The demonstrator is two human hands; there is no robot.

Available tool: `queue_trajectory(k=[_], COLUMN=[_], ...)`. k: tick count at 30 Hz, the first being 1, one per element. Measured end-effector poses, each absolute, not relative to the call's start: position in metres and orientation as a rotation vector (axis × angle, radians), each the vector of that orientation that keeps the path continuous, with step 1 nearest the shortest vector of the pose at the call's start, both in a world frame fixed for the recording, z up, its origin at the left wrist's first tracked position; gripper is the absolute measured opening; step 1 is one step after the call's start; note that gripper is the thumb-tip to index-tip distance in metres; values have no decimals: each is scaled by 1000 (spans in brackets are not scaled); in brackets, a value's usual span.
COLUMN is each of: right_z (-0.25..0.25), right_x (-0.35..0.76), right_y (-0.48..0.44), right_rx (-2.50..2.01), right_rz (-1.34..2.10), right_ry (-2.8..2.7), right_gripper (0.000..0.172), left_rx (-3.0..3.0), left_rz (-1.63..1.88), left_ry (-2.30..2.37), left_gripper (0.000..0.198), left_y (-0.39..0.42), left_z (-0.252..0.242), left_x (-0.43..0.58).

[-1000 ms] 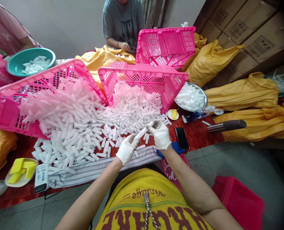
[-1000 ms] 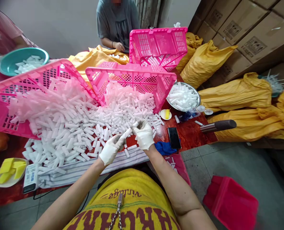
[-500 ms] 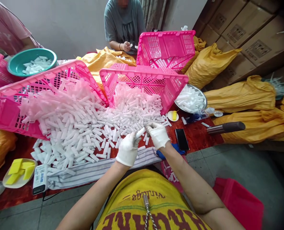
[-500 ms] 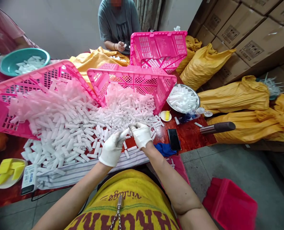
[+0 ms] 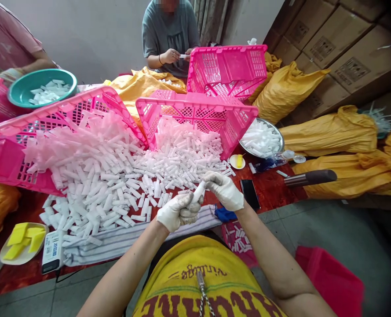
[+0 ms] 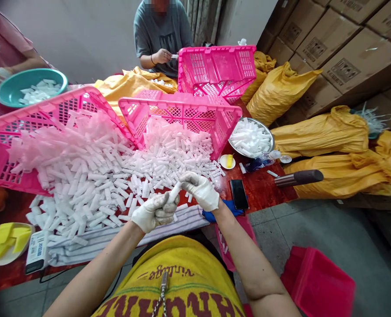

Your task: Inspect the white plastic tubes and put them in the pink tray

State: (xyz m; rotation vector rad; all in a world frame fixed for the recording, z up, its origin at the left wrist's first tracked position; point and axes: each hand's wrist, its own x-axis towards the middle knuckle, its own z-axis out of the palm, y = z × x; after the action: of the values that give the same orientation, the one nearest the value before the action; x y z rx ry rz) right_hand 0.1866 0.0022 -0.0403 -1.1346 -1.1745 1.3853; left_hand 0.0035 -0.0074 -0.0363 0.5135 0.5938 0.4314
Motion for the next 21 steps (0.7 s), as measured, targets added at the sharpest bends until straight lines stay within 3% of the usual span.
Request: queue_trajectory(k=[5,11,16,21], right_z=[-33,-28,-29,-56], right_x=[184,181,175,180], right_y=[-1,-3,-7,-29], right_rx=[-1395,-1395,-1487,-1721], right_rz=[1238,1153,1190,1139], right_ry=[-1102,-1175,-1060,-1279], right_gripper=[26,23,24,27], left_rx=[990,1025,1327,1526], left_rz=[723,532,810,339], left_ry=[1101,1010,1319,1357], left_gripper=[40,41,36,38], left_y=[-9,-12,-20,-29], left_z=[-42,-38,-47,-68], left_x=[19,21,34,45])
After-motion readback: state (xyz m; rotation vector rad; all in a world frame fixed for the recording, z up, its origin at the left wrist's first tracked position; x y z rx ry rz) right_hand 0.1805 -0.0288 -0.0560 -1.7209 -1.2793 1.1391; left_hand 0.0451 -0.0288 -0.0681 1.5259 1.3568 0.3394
